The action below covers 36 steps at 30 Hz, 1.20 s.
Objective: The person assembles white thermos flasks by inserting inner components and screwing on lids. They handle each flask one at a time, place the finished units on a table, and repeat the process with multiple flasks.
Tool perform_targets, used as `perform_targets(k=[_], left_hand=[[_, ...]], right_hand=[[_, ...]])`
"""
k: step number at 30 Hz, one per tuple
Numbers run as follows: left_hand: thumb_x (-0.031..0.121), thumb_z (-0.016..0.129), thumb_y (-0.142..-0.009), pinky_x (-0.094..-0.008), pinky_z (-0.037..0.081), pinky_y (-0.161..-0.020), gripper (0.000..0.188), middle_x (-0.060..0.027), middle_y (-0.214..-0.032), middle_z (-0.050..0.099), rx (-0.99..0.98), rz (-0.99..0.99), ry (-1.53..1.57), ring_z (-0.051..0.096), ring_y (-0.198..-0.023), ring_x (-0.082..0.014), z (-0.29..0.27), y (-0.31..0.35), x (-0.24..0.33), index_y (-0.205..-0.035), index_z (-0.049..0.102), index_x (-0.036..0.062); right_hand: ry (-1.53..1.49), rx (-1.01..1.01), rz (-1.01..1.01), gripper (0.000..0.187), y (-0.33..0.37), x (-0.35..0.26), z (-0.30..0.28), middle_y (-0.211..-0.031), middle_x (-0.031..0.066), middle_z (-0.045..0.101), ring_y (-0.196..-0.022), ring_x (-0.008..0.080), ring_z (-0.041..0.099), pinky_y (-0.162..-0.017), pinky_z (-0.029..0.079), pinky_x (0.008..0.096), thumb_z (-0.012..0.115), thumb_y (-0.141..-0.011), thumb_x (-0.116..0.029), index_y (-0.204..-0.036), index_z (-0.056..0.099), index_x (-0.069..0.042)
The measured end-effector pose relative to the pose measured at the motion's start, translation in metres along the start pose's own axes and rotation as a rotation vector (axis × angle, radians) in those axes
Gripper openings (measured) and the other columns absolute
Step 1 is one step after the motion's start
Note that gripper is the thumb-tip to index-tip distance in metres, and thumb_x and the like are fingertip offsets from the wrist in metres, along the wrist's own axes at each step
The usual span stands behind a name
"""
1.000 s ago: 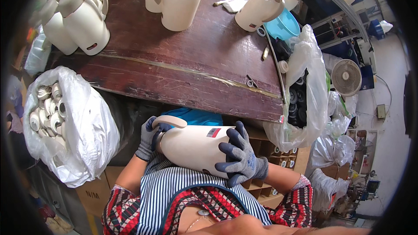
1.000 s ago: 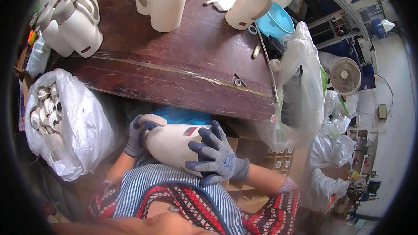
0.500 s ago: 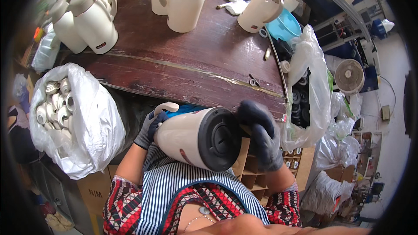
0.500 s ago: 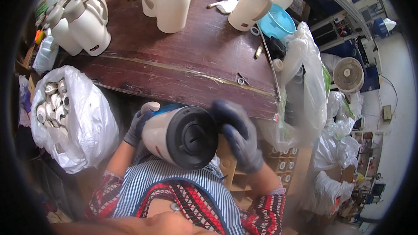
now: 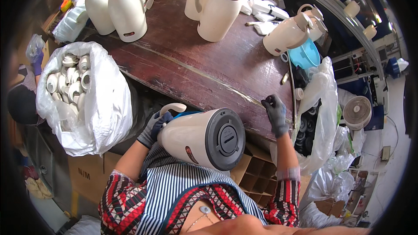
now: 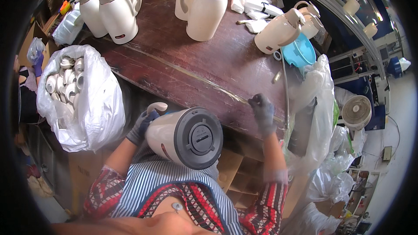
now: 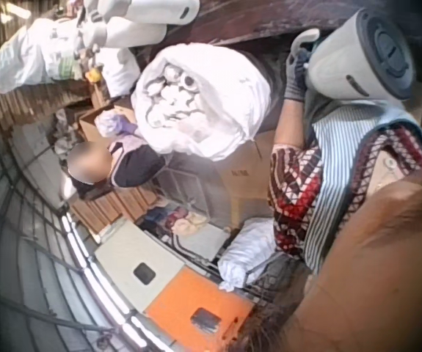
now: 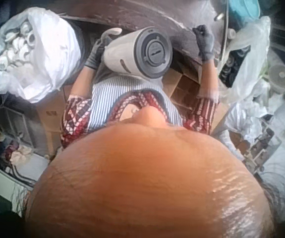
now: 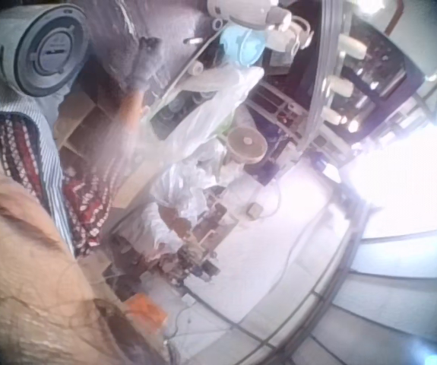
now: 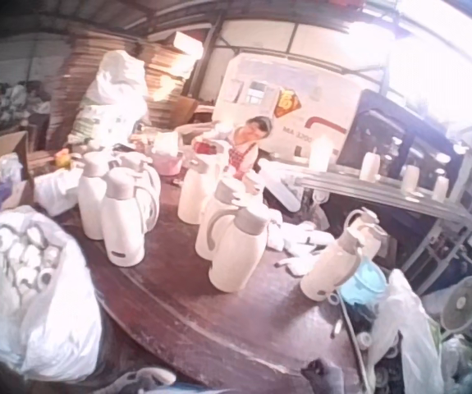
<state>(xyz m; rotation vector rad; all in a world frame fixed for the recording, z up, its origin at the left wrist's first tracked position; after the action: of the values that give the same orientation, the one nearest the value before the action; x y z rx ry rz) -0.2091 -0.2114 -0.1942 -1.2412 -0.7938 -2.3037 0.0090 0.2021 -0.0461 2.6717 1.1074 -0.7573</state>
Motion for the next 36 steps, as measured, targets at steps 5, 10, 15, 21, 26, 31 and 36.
perform_targets(k=[5,10,15,21,26,31,36], left_hand=[[0.026,0.060,-0.107,-0.0239,0.043,-0.064,0.024,0.0064,-0.077,0.055,0.005,-0.071,0.147,0.049,-0.068,-0.0047,0.009,0.001,0.017,-0.088,0.059,0.0107],[0.023,0.058,-0.106,-0.0265,0.051,-0.071,0.021,0.0033,-0.082,0.062,-0.029,0.030,0.243,0.058,-0.073,-0.0076,0.003,-0.003,0.026,-0.107,0.064,0.0038],[0.020,0.060,-0.104,-0.0331,0.059,-0.082,0.036,-0.0015,-0.086,0.068,-0.056,0.052,0.312,0.067,-0.077,-0.0132,0.008,0.005,0.061,-0.130,0.060,-0.0060],[0.019,0.064,-0.102,-0.0344,0.058,-0.082,0.027,-0.0038,-0.083,0.067,-0.075,0.197,0.192,0.067,-0.078,-0.0159,0.012,0.010,0.080,-0.117,0.063,-0.0034],[0.028,0.069,-0.098,-0.0329,0.057,-0.082,0.033,-0.0073,-0.094,0.071,-0.025,0.283,-0.034,0.069,-0.085,-0.0176,0.015,0.010,0.086,-0.114,0.063,-0.0009],[0.014,0.068,-0.097,-0.0338,0.055,-0.077,0.013,-0.0070,-0.082,0.067,0.073,0.254,0.056,0.066,-0.076,-0.0183,0.022,0.016,0.096,-0.094,0.060,0.0038],[0.006,0.071,-0.093,-0.0300,0.052,-0.084,0.013,-0.0034,-0.099,0.067,0.153,0.398,-0.207,0.063,-0.091,-0.0129,-0.008,-0.001,0.109,-0.103,0.063,0.0046]], right_hand=[[0.029,0.017,-0.933,0.028,0.096,-0.161,-0.069,-0.099,0.0097,0.071,-0.078,0.0269,0.070,-0.066,0.058,0.0364,0.076,-0.078,-0.013,-0.105,0.073,-0.010],[0.172,-0.058,-0.966,0.037,0.110,-0.197,-0.078,-0.100,0.0086,0.070,-0.080,0.0241,0.070,-0.064,0.058,0.0352,0.077,-0.073,-0.019,-0.109,0.072,-0.012],[0.287,-0.036,-1.109,0.039,0.109,-0.207,-0.084,-0.105,0.0078,0.068,-0.078,0.0225,0.068,-0.062,0.057,0.0354,0.075,-0.070,-0.022,-0.109,0.072,-0.015],[0.307,-0.121,-1.188,0.043,0.109,-0.220,-0.089,-0.105,0.0070,0.066,-0.079,0.0226,0.067,-0.062,0.057,0.0353,0.073,-0.067,-0.022,-0.109,0.070,-0.016],[0.211,-0.139,-1.003,0.051,0.120,-0.192,-0.079,-0.105,0.0137,0.069,-0.084,0.0303,0.071,-0.069,0.060,0.0389,0.073,-0.064,-0.020,-0.114,0.068,-0.007],[0.067,-0.159,-0.938,0.056,0.119,-0.185,-0.077,-0.102,0.0173,0.069,-0.082,0.0335,0.071,-0.068,0.060,0.0401,0.075,-0.060,-0.016,-0.114,0.066,-0.001],[0.031,-0.020,-1.045,0.042,0.100,-0.149,-0.068,-0.101,0.0170,0.069,-0.077,0.0353,0.068,-0.067,0.057,0.0433,0.077,-0.068,-0.013,-0.108,0.067,-0.002]])
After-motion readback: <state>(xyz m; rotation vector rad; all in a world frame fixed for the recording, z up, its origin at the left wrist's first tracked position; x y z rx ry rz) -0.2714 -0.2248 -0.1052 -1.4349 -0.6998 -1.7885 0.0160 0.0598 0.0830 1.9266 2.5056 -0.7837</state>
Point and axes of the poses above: each hand's wrist, its own y-axis away from the middle knuckle, its own z-axis out of the palm, x = y × z, the point moved 1 cm from there along -y, towards the middle knuckle
